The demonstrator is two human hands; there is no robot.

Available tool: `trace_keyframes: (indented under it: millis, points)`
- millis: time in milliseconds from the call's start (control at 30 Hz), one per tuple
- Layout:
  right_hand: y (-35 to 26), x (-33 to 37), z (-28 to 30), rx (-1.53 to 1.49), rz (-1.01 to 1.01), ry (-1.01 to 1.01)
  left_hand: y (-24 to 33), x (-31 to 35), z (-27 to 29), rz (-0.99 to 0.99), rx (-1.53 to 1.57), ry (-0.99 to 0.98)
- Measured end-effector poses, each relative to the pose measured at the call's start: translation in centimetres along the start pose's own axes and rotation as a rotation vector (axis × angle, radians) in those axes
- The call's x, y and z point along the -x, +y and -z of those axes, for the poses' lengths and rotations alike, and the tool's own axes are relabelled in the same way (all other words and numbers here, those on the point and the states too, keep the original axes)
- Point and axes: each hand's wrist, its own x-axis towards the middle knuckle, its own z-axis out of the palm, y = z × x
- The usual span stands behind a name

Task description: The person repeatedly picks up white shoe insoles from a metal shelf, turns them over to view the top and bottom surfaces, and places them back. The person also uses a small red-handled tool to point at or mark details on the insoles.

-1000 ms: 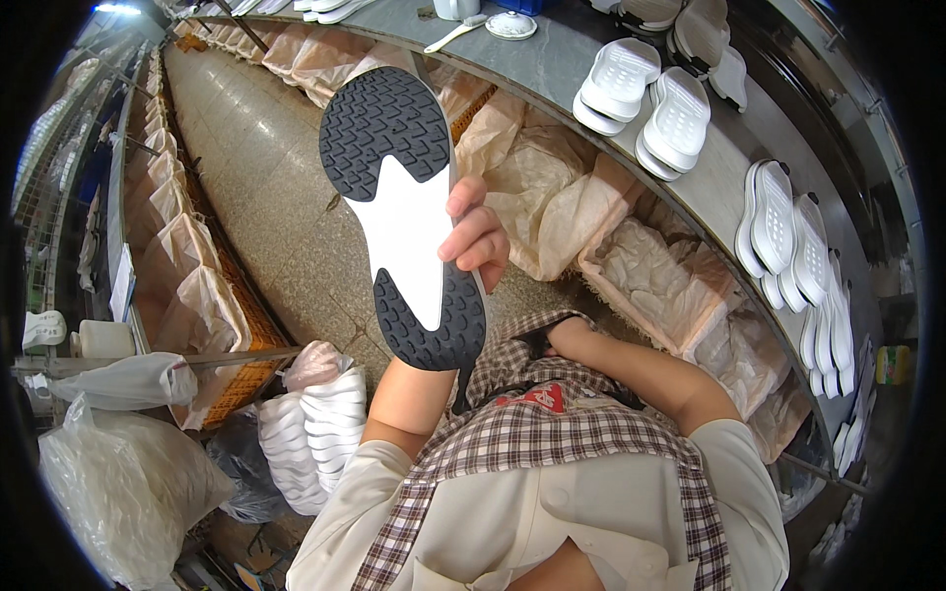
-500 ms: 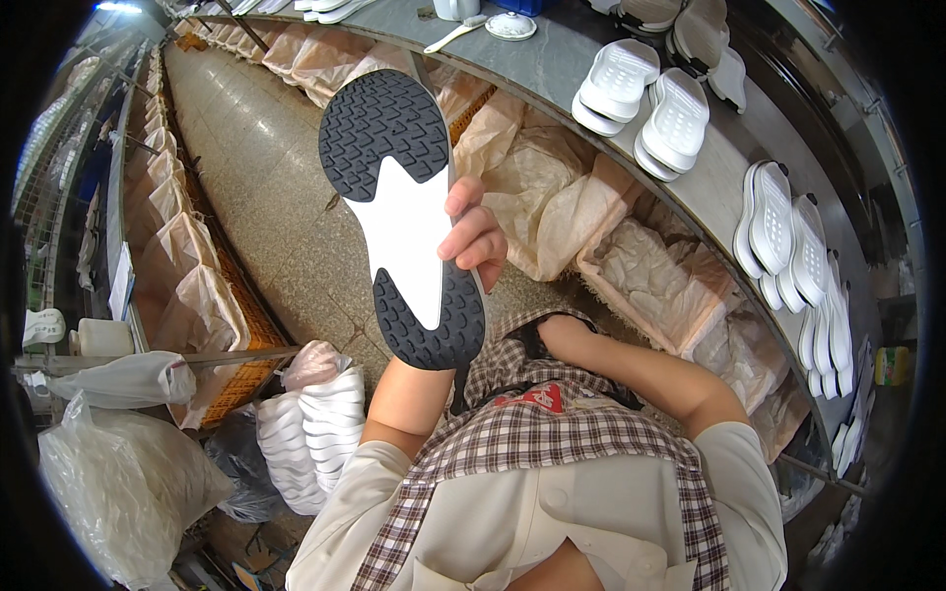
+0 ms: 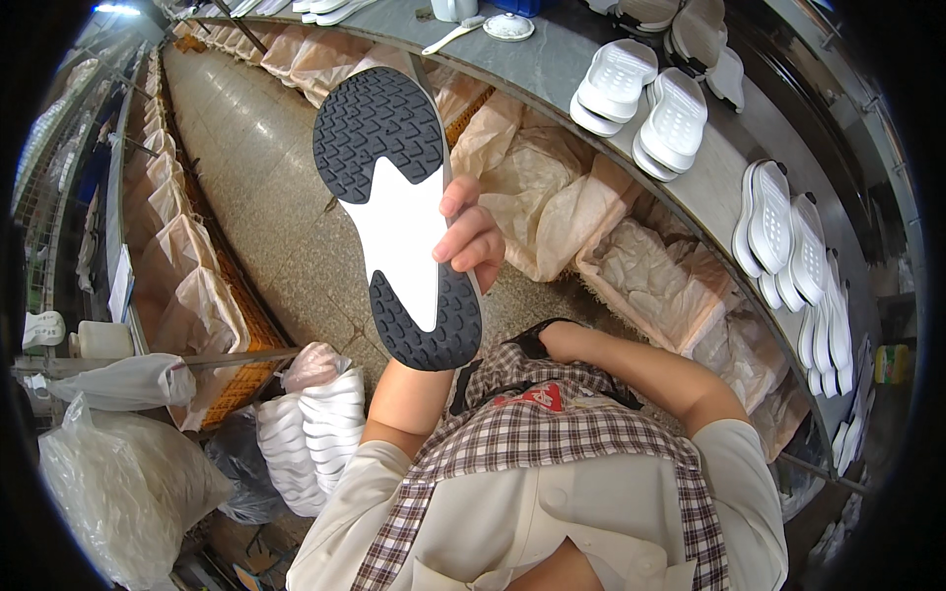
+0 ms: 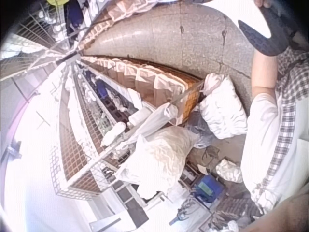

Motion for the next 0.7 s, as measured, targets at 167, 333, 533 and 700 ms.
trace_keyframes:
  millis: [167,333,533,700]
  points:
    - [-0.4,-1.1,-1.1,-0.176,-0.029,0.106,0.2,-0.1,0.3,-0.045,0.001,-0.011]
    - [-1.9,1.6,1.7,-0.128,0.013,0.143,0.0,0.3,-0.1,0.005,-0.005,0.009]
    - [-3.0,6.7,6.2,-0.148,0.172,0.204,-0.1,0.2,-0.5,0.005,-0.018,0.008]
    - [-2.0,10.7,9.8,-0.362,0.14,0.487,0.2,0.1,-0.6,0.042,-0.02,-0.042]
